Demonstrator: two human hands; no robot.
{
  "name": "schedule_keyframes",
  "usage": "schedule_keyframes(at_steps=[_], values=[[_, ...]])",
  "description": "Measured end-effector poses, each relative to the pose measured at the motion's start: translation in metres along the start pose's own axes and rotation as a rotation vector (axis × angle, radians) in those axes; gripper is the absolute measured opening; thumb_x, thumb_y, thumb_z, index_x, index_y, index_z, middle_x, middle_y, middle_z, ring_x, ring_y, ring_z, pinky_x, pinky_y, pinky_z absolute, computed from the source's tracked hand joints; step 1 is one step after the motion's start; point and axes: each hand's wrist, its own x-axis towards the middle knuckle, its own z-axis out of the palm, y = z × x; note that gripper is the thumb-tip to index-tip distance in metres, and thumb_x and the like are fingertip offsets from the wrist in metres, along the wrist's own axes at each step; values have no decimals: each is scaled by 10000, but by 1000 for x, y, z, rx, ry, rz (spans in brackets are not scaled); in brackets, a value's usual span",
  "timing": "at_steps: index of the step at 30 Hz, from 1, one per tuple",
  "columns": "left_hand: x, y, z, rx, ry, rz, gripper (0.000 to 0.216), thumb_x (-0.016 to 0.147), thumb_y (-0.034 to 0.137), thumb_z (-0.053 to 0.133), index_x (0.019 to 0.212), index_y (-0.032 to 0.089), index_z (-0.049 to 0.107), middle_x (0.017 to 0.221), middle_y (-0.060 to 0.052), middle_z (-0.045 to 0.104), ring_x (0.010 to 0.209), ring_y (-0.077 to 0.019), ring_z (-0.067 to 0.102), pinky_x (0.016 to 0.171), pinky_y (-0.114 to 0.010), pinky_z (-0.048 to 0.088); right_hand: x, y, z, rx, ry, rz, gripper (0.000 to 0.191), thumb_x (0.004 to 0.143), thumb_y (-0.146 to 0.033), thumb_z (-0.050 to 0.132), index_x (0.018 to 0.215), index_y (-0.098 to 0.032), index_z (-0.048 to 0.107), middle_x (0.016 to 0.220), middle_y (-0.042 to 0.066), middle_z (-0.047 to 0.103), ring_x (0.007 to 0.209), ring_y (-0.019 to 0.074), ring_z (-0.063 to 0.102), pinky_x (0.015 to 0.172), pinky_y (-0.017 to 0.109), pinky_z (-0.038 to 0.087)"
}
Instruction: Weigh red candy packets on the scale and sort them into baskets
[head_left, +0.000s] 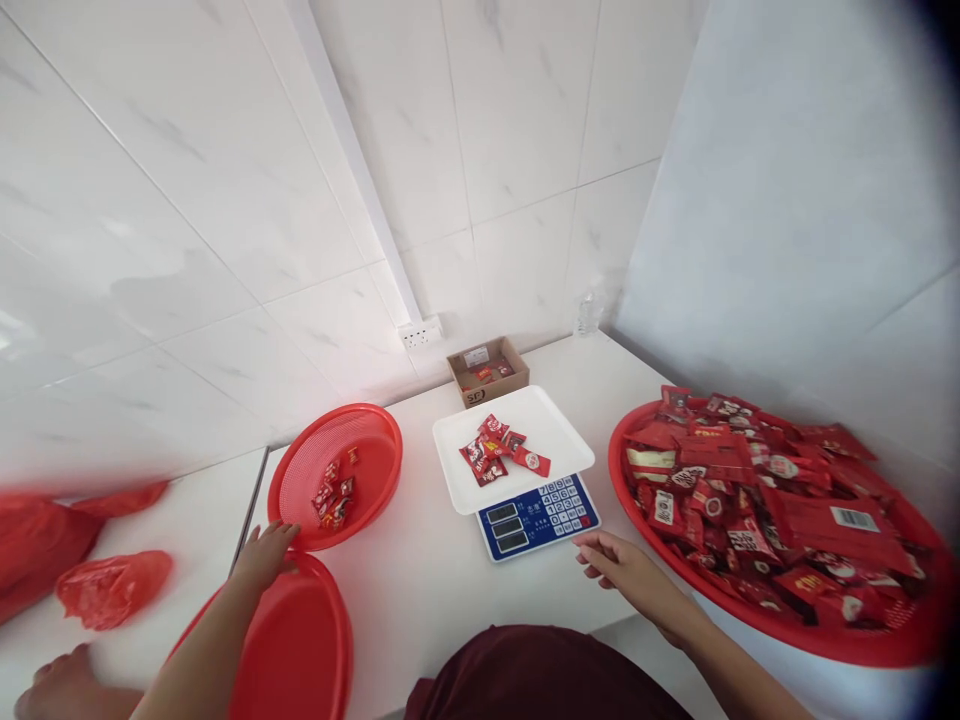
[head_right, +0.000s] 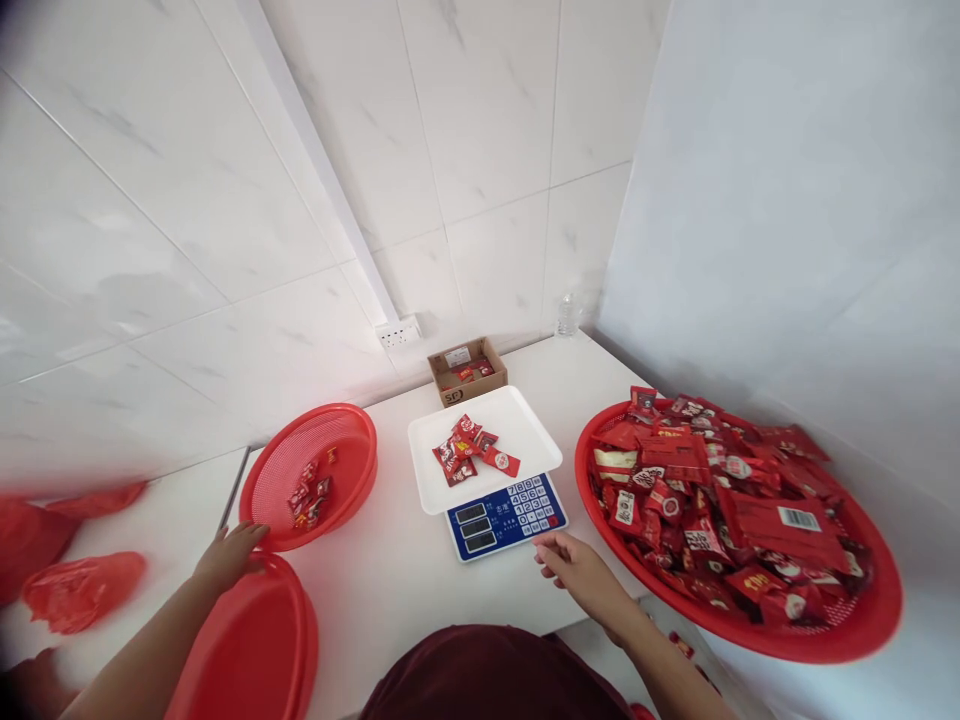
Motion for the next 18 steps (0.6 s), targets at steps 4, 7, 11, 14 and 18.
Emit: schedule_keyframes(at_steps=[4,7,11,14,18], values=[[2,-12,8,-120,-12,-138,369,807,445,437,1059,210,569,1125,-110,639,1123,-273,540,900,-393,402,4,2,0,-5,0,15,261,664,-427,586,807,-213,624,800,33,643,733,178,602,657,291,465],[4,-10,16,-192,21,-310,467,852,473,326,1131,170,546,1146,-160,623,1078,-310,570,796,-406,448,5,1,2,-14,-16,24,276,669,-433,575,830,-215,625,805,32,643,732,177,604,654,289,464],[7,1,20,-232,61,-454,522,867,467,276,1122,108,557,1097,-213,633,1032,-353,589,771,-450,449,10,-2,6,-31,-17,8,286,671,-430,579,851,-212,629,805,36,652,745,191,615,652,297,473],[10,11,15,-318,44,-503,569,863,501,264,1098,71,553,1061,-237,636,1000,-356,603,762,-453,451,24,-8,10,-97,17,-65,265,686,-429,569,837,-221,633,777,33,661,768,213,619,674,318,481],[16,24,4,-473,31,-567,602,864,503,260,1147,31,504,1050,-263,625,992,-357,605,753,-438,454,60,-25,17,-282,196,-250,168,711,-342,561,823,-243,638,909,48,682,903,247,600,832,368,443]])
